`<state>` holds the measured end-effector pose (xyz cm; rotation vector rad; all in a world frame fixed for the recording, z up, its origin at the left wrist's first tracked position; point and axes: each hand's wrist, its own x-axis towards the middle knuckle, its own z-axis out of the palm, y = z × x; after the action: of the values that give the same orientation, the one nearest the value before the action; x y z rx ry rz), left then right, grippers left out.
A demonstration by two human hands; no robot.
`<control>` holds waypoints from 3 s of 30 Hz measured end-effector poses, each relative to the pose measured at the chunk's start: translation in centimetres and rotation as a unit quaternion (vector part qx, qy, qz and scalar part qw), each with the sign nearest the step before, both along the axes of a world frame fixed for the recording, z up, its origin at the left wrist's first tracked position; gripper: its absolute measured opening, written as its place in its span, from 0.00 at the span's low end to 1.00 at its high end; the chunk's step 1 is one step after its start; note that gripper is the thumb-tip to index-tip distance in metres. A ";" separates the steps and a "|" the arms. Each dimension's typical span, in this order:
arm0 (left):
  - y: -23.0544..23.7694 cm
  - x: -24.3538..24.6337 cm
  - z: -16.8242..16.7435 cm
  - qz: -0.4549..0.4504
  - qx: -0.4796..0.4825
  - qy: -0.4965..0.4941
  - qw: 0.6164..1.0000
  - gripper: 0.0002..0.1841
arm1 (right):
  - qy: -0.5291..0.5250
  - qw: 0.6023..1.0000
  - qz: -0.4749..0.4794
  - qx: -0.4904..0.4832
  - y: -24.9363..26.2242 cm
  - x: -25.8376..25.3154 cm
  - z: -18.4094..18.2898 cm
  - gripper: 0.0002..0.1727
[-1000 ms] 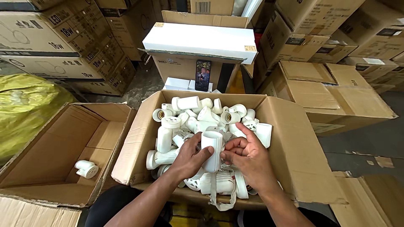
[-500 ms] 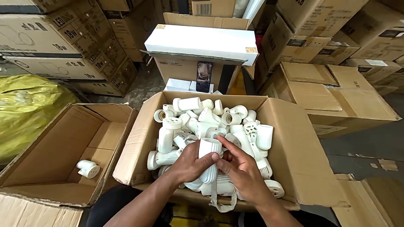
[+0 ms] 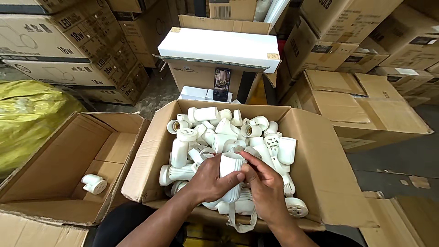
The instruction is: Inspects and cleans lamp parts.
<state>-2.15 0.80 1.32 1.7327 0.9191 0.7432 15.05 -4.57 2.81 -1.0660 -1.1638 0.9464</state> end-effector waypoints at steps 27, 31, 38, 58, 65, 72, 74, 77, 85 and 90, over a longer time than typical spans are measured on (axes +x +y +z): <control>0.2 -0.1 1.0 0.012 -0.068 -0.024 0.997 0.33 | 0.046 0.993 0.077 -0.072 0.7 0.9 0.7 0.23; -0.3 0.0 1.1 0.000 -0.027 0.048 0.998 0.35 | 0.043 0.995 0.000 -0.087 0.7 0.4 0.8 0.12; -0.3 0.0 1.4 0.012 -0.027 0.064 0.998 0.39 | 0.091 0.991 0.024 -0.094 1.2 0.8 0.7 0.15; 0.7 0.3 0.4 0.010 -0.204 -0.218 0.954 0.42 | 0.003 1.000 -0.006 0.004 0.4 -0.2 -0.2 0.09; 0.4 0.4 0.3 0.025 -0.216 -0.260 0.941 0.42 | -0.068 0.997 -0.035 0.030 -0.1 -0.4 0.4 0.08; 0.5 0.8 0.4 0.061 -0.224 -0.235 0.944 0.39 | -0.099 0.994 -0.030 0.038 -0.2 -0.7 0.3 0.06; 0.6 0.9 0.3 0.070 -0.211 -0.210 0.952 0.41 | -0.102 0.994 -0.037 0.034 -0.1 -0.6 0.2 0.06; 0.7 1.0 0.3 0.081 -0.184 -0.182 0.963 0.41 | -0.105 0.993 -0.042 0.037 0.1 -0.6 0.1 0.05; 1.1 0.7 -0.2 0.114 -0.153 -0.126 0.974 0.35 | -0.114 0.991 -0.039 -0.053 0.4 -0.3 -0.2 0.07; 1.2 0.9 0.4 0.128 -0.165 -0.069 0.975 0.33 | -0.101 0.993 -0.049 -0.038 0.5 -0.2 -0.2 0.03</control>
<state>-1.29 2.01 1.73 1.2698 1.1133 0.8150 14.84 -4.08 2.61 -1.2930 -1.2347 0.8252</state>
